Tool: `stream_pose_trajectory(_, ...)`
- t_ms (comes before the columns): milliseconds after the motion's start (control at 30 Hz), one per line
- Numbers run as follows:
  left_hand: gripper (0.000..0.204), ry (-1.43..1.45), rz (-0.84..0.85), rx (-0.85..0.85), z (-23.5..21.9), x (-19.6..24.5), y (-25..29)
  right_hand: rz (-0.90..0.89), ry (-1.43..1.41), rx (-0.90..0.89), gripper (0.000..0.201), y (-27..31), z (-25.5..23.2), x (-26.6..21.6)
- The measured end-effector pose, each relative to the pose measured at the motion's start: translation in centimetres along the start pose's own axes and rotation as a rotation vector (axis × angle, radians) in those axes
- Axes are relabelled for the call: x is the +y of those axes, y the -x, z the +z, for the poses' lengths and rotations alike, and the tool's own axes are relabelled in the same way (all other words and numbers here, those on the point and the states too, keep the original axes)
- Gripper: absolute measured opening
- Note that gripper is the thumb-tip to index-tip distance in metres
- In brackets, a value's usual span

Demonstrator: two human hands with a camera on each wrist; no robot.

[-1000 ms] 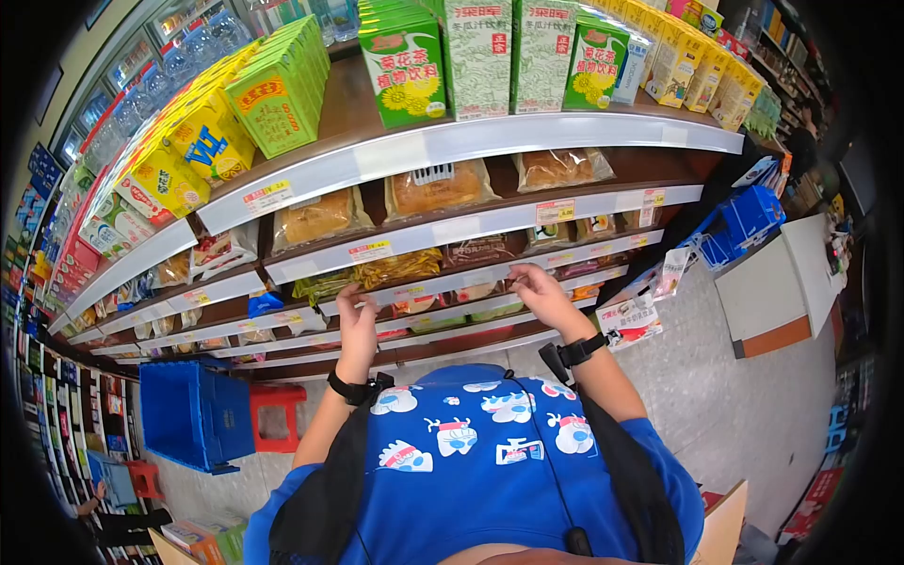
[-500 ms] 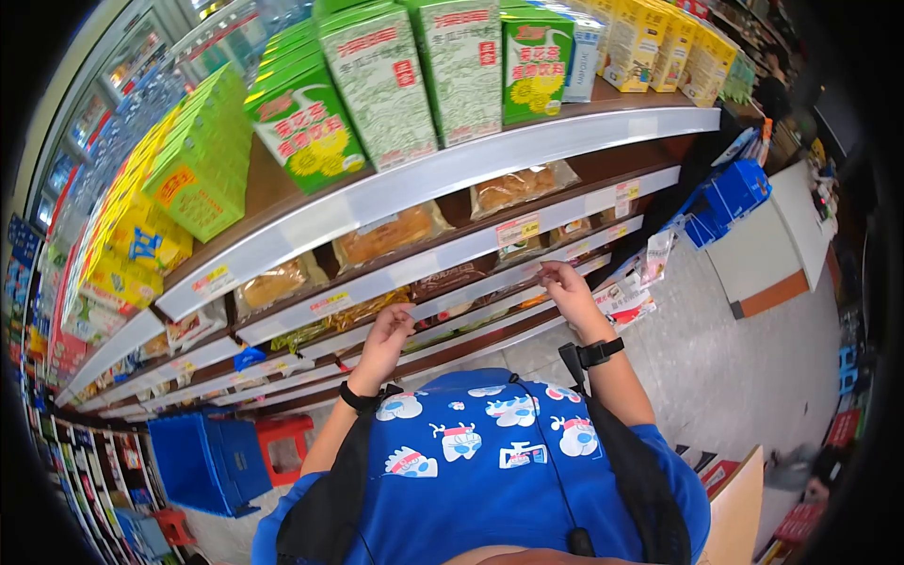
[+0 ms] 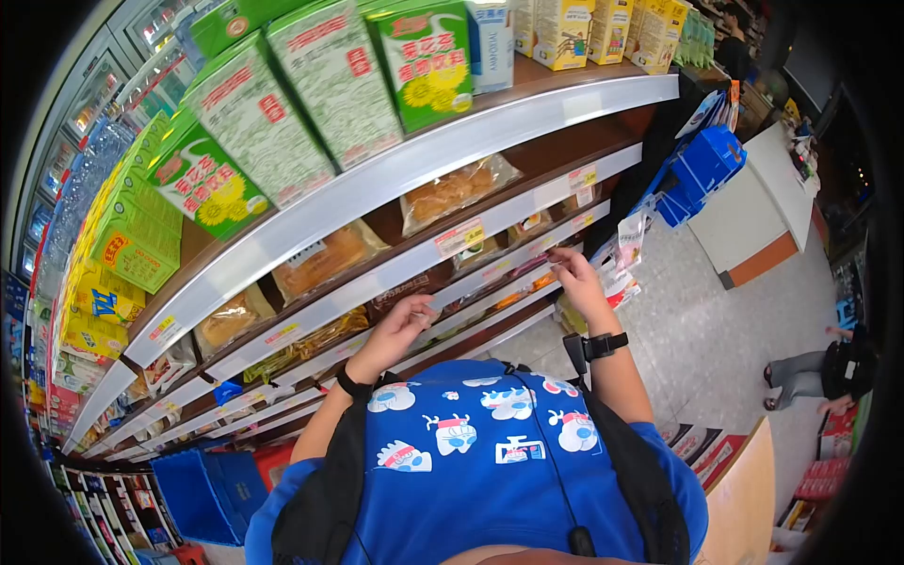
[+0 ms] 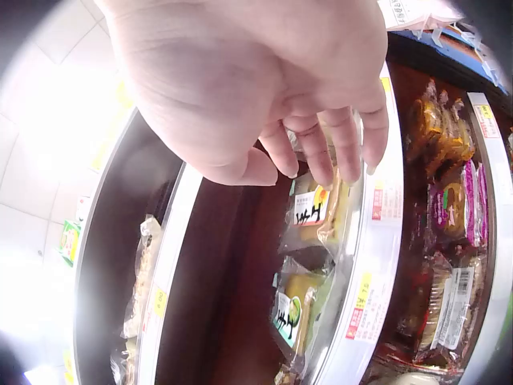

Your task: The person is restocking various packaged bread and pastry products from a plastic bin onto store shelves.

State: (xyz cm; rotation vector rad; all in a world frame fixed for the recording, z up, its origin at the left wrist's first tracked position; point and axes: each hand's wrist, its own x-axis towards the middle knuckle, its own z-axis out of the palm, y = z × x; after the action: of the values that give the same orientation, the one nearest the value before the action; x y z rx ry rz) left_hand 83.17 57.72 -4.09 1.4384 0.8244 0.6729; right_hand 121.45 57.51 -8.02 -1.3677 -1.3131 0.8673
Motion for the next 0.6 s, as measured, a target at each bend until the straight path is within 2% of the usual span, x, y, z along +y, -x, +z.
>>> stream_pose_trajectory(133, 0.038, 0.005, 0.001, 0.042, 3.1, 1.1, -2.9, -0.021, 0.114, -0.011, 0.033, -3.2, -3.9, 0.0)
stream_pose_trajectory(233, 0.039, 0.021, 0.019, 0.088, 5.9, 1.4, -5.6, -0.098, 0.108, 0.018, 0.037, -6.4, -7.0, 1.6)
stream_pose_trajectory(300, 0.039, 0.040, 0.011, 0.126, 7.7, 1.0, -7.2, -0.088, 0.094, -0.002, 0.039, -8.0, -8.9, 2.3)
stream_pose_trajectory(367, 0.040, -0.025, 0.038, 0.157, 9.4, 0.4, -8.8, -0.141, 0.240, 0.075, 0.042, -9.0, -10.7, 2.3)
stream_pose_trajectory(500, 0.046, 0.001, 0.075, 0.179, 12.8, 0.8, -11.9, -0.150, 0.248, 0.131, 0.055, -11.4, -12.6, 4.1)
stream_pose_trajectory(600, 0.053, 0.068, 0.065, 0.104, 15.2, 2.6, -14.9, -0.185, 0.284, 0.082, 0.061, -12.7, -13.2, 4.5)
